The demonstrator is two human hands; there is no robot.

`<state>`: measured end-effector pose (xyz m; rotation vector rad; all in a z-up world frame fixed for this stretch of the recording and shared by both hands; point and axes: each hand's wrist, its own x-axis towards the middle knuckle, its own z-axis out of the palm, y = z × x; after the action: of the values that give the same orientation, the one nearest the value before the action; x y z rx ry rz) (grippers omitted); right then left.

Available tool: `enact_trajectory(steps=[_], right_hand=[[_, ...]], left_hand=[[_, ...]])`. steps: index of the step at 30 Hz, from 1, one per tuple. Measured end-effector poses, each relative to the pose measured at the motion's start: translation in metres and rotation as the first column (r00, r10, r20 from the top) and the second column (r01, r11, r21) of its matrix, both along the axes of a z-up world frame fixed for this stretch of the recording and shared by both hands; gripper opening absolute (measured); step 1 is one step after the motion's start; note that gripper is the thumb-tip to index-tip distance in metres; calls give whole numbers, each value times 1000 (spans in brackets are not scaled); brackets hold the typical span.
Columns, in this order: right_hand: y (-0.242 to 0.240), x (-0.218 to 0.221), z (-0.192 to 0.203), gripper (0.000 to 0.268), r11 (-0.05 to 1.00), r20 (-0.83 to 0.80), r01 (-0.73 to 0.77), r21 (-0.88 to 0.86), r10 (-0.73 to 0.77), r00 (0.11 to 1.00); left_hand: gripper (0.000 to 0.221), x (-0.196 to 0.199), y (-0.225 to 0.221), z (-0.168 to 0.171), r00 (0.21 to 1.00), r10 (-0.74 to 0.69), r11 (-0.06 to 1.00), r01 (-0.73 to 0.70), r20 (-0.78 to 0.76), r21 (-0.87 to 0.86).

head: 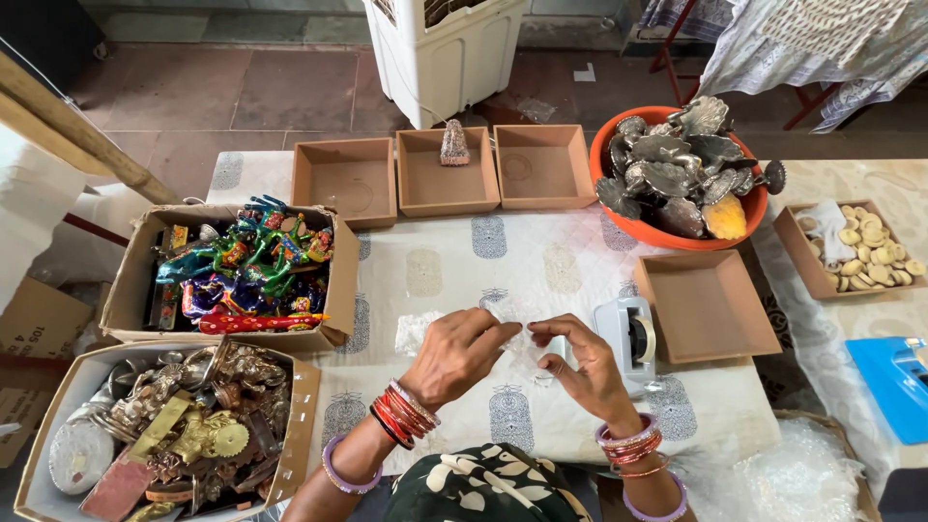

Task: Wrapping small metallic figurines in bubble wrap and placing them into cardboard boxes for shipping.

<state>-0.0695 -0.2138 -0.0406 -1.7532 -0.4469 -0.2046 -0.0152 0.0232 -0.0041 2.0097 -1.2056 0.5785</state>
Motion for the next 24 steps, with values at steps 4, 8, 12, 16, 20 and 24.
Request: enact_trajectory(steps=[4,8,12,16,20,24], right_hand=[[6,4,-2,39,999,-174,42,-10,-43,984],[1,10,-7,21,969,45,80,-234,-71,996],[2,12,10,15,962,101,118,-247,-95,990],[-1,11,13,16,962,124,127,-241,-99,987],[-14,11,-4,20,988,161,73,-136,-51,986],[-6,10,2,18,973,-59,46,225,-33,998]], left_hand=[[42,4,3,-4,998,-9,1000,8,66,26],[46,8,6,-4,989,-47,996,36,138,85],[44,12,8,-1,982,-27,993,4,186,122],[42,18,9,-8,976,-1,993,-25,216,116],[36,23,15,-10,985,89,991,-101,146,82],[37,20,11,0,971,207,957,-175,-123,232]])
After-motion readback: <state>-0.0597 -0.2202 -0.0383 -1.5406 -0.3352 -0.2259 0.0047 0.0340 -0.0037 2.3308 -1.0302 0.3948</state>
